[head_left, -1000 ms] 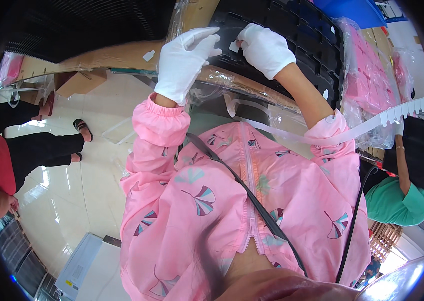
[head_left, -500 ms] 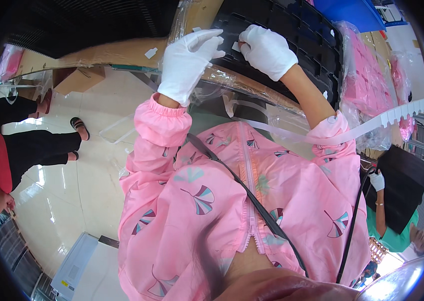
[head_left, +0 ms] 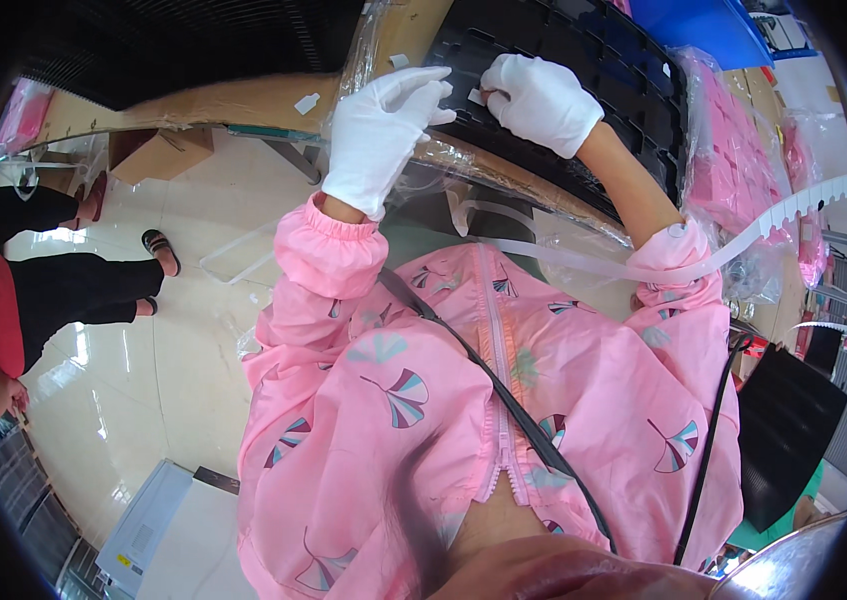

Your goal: Placing pink foam inserts into black plastic trays and handling plastic strips.

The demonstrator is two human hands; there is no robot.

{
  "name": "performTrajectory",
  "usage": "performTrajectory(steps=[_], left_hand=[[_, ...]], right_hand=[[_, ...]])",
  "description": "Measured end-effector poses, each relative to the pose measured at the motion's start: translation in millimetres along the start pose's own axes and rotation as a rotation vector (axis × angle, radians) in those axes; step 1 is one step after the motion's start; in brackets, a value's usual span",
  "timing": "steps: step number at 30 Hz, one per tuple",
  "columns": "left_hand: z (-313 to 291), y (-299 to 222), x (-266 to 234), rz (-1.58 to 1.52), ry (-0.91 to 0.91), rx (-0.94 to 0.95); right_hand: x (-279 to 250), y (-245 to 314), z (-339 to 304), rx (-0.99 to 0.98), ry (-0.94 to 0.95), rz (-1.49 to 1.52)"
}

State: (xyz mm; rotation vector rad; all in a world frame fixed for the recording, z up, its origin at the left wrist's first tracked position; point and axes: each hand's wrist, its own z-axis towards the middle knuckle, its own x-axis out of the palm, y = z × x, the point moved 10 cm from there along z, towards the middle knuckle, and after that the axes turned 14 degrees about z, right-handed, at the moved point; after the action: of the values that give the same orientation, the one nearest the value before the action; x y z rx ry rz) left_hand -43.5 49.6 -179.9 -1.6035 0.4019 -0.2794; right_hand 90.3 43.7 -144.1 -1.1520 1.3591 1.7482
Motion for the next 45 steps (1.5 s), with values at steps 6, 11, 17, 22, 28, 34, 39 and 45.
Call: performTrajectory(steps=[6,11,17,22,28,34,39,45], left_hand=[[-8.9,0.7,2.3,-0.030,0.014,-0.025],[-18.6,0.1,32.1,-0.367,0.076,-0.074],[-12.7,-0.8,85.9,-0.485,0.212,-0.072],[-12.0,-21.6,129.1,-0.453,0.356,-0.096],[-9.5,-30.1,181.5,-0.441,0.491,-0.125],[-1.0,-17.7,192.6,-0.409,0.500,-0.141],[0.4,-15.5,193.3,-0.385,0.508,-0.152],[0.0,-14.7,194.9,-0.380,0.511,-0.168]], right_hand=[[-10.5,-1.7,-13.2,-0.003,0.001,0.185],[-34.6,-5.4,-39.4,0.135,-0.206,0.612],[-50.4,18.5,-70.4,-0.051,-0.186,0.477],[-97.4,-100.9,-156.3,0.448,-0.364,0.451],[-87.9,-137.5,-211.6,0.406,-0.150,-0.042],[-76.6,-152.8,-209.9,0.494,-0.123,-0.007],[-76.1,-148.2,-210.7,0.491,-0.086,-0.031],[-72.8,-143.9,-207.4,0.485,-0.075,-0.091]])
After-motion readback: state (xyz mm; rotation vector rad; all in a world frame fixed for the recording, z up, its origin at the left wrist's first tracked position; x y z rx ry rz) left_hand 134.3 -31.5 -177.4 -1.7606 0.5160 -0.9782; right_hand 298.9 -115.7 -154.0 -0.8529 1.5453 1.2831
